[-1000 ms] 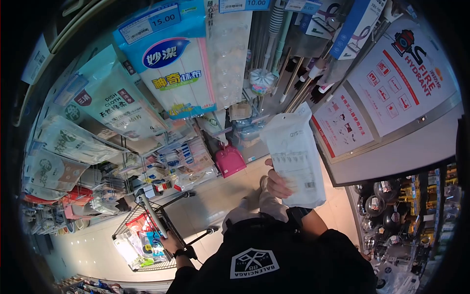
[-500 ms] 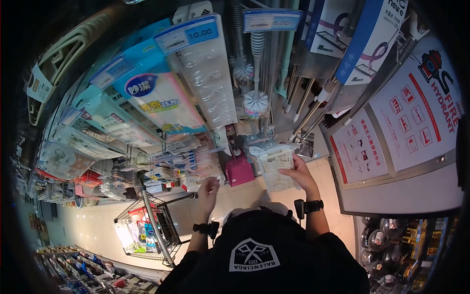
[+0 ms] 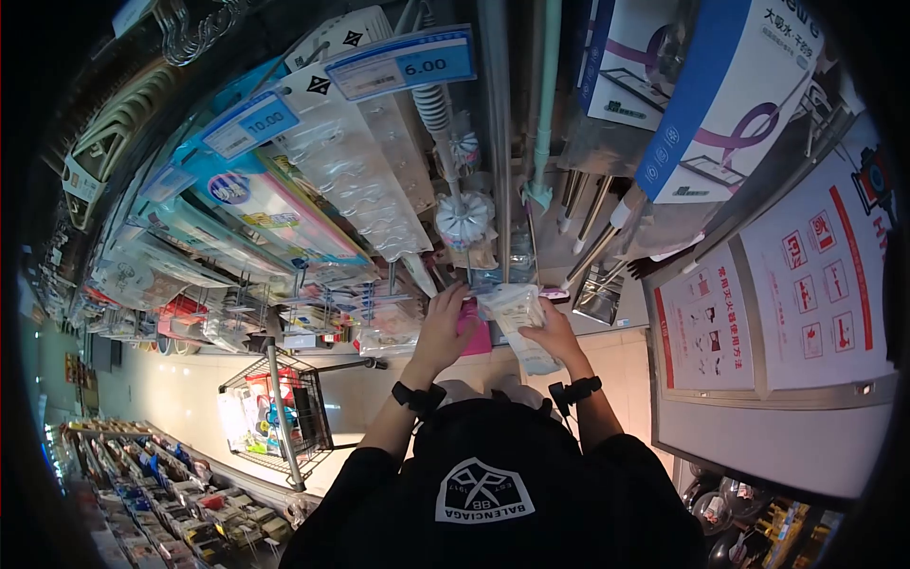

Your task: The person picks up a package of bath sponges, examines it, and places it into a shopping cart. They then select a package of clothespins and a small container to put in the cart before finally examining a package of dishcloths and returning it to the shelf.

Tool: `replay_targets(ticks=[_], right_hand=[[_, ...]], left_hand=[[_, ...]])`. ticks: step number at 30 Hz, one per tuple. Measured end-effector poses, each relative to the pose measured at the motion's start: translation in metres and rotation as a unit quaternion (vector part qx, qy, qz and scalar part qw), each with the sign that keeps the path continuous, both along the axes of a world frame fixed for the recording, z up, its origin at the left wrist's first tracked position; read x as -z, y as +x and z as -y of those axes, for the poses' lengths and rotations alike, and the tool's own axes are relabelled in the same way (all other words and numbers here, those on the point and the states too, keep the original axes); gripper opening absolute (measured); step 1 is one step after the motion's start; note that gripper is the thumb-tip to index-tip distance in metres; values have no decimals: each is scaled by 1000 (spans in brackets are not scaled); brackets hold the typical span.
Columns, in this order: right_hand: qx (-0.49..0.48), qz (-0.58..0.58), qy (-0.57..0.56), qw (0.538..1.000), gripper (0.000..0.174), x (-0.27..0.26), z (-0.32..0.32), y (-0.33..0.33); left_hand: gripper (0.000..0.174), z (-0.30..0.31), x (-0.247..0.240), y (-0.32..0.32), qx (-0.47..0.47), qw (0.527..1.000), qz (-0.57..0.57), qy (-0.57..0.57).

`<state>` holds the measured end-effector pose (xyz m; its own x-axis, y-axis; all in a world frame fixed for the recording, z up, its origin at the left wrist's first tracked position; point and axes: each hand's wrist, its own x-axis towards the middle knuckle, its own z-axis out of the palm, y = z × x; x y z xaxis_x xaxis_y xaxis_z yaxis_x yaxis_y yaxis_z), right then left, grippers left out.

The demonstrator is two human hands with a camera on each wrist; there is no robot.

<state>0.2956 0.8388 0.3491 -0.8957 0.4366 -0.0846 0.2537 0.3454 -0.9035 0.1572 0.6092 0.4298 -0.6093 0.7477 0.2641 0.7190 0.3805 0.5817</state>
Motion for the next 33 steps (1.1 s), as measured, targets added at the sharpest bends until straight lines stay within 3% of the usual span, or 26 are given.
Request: replay_targets(ticks=[6,8,17,26,29,33], right_hand=[[-74,-44,13,996,75,15,-3,-26],[-75,-77,-86,991,78,24,-1,-36],[-72,-73,-173,979,75,21,3,-57],[-95,-69,-117,986,85,40,3,-61],[-97,-43,-152,983,90,39,2,-61],[-86,-49,-150,984,77,31,6,-64]], left_hand=[[67,-4,-6,1,-8,1000,9,-5],[65,-5,-6,-1,-12,1000,12,-6],[60,-6,0,-5,-32,999,33,-11],[57,-5,0,-9,-33,999,1,-11],[55,-4,-1,-11,-24,1000,8,-2],[52,-4,-4,-13,-15,999,32,5]])
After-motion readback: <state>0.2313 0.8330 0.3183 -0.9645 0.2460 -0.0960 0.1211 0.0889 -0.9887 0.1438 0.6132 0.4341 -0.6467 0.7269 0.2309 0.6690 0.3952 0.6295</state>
